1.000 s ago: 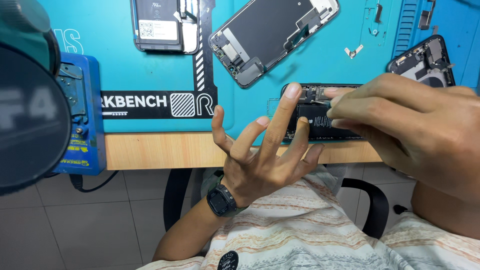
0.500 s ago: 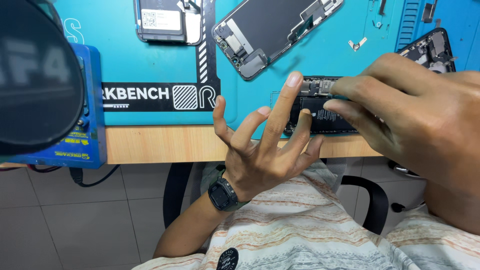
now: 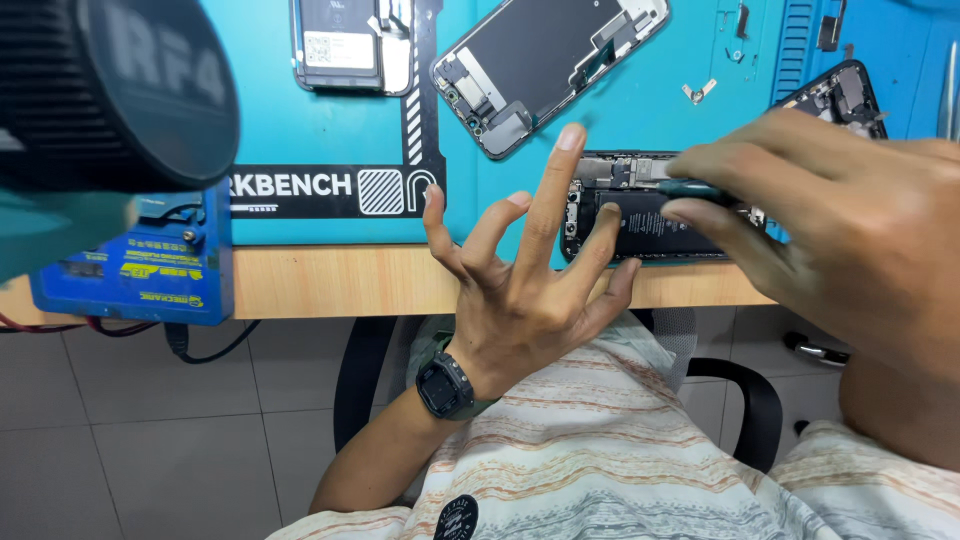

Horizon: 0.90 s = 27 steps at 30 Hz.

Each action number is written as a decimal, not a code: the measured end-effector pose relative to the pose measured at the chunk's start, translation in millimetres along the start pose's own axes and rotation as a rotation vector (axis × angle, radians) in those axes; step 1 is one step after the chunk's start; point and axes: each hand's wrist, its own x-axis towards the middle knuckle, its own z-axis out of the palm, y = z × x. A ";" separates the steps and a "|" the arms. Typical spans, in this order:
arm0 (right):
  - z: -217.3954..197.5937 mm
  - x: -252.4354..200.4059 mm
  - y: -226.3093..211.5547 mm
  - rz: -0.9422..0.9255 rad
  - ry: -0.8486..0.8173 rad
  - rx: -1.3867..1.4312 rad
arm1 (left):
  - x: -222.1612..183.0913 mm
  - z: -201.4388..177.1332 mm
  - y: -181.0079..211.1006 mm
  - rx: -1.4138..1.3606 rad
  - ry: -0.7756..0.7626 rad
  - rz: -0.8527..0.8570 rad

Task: The person uses a screwdriver to remove screws from the internal components of a disassembled smartphone. They then remove the old battery, place a new battery into the chassis, and secure it with screws. The person also handles the phone's screen assembly and various small screws on the workbench.

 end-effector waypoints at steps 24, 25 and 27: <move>123.9 -91.8 -18.0 0.385 0.918 0.316 | 29.7 -18.2 -20.0 0.273 -0.444 0.349; 126.2 -92.3 -16.4 0.367 0.923 0.301 | 28.0 -18.2 -19.7 0.245 -0.419 0.349; 129.1 -88.5 -19.4 0.402 0.976 0.320 | 29.2 -16.9 -22.2 0.265 -0.403 0.361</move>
